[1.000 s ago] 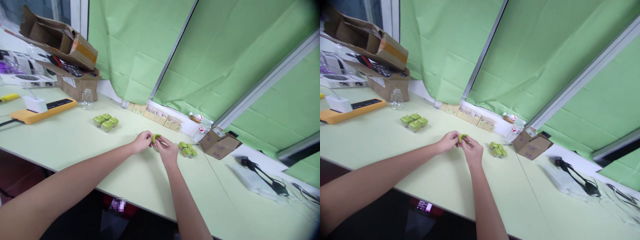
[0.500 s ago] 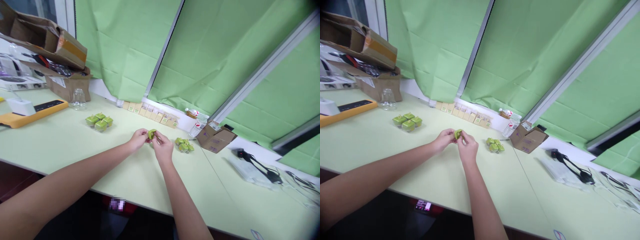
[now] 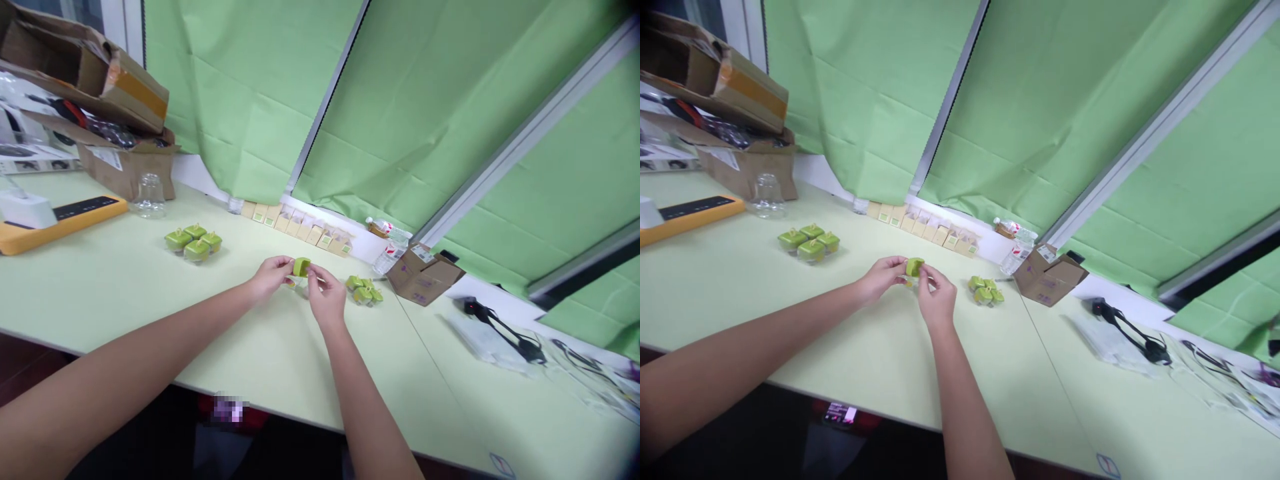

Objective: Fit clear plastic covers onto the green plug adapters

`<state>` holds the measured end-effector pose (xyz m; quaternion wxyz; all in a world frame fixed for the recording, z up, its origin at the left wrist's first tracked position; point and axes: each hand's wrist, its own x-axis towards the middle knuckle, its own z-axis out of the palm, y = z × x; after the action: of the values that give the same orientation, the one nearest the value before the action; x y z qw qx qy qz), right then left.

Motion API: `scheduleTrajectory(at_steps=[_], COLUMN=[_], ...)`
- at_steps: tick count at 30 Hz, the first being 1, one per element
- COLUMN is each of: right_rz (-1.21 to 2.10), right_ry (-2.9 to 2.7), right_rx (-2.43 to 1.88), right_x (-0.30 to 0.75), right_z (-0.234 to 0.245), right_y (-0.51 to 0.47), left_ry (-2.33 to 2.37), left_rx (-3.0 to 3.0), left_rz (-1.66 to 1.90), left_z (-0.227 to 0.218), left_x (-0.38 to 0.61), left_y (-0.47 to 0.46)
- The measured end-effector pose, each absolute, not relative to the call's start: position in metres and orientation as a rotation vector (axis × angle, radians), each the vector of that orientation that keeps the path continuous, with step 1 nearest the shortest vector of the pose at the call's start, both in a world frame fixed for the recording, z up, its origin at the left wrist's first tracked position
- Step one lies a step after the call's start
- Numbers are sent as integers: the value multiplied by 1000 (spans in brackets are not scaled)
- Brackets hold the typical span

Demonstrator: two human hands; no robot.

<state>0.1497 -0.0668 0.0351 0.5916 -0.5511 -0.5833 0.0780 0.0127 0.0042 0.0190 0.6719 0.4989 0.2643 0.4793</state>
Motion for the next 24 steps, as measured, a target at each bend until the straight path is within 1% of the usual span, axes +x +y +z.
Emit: scheduleTrajectory(at_steps=[2, 4, 6, 9, 11, 13, 16, 19, 21, 24], right_rz=[77, 43, 87, 158, 179, 269, 595, 869, 945, 947], right_ry=[-1322, -1344, -1504, -1749, -1739, -1567, -1234, -1043, -989, -962], right_rx=[-1390, -1534, -1647, -1688, -1680, -1636, -1414, -1153, -1076, -1086], right_x=[165, 180, 191, 192, 188, 185, 181, 177, 173, 166], right_z=[34, 29, 22, 13, 12, 16, 26, 34, 37, 40], right_y=[-65, -63, -62, -62, -61, -60, -58, -60, -62, -64], left_ry=[658, 710, 744, 771, 764, 735, 663, 619, 621, 620], left_rx=[1127, 1134, 1136, 1124, 1118, 1119, 1121, 1128, 1153, 1207], left_rz=[1134, 1174, 1200, 1207, 1193, 1168, 1135, 1139, 1157, 1181], left_z=[17, 15, 15, 15, 15, 15, 16, 18, 18, 15], left_x=[11, 8, 5, 1, 0, 1, 3, 5, 6, 7], left_y=[10, 15, 20, 23, 23, 22, 19, 17, 17, 19])
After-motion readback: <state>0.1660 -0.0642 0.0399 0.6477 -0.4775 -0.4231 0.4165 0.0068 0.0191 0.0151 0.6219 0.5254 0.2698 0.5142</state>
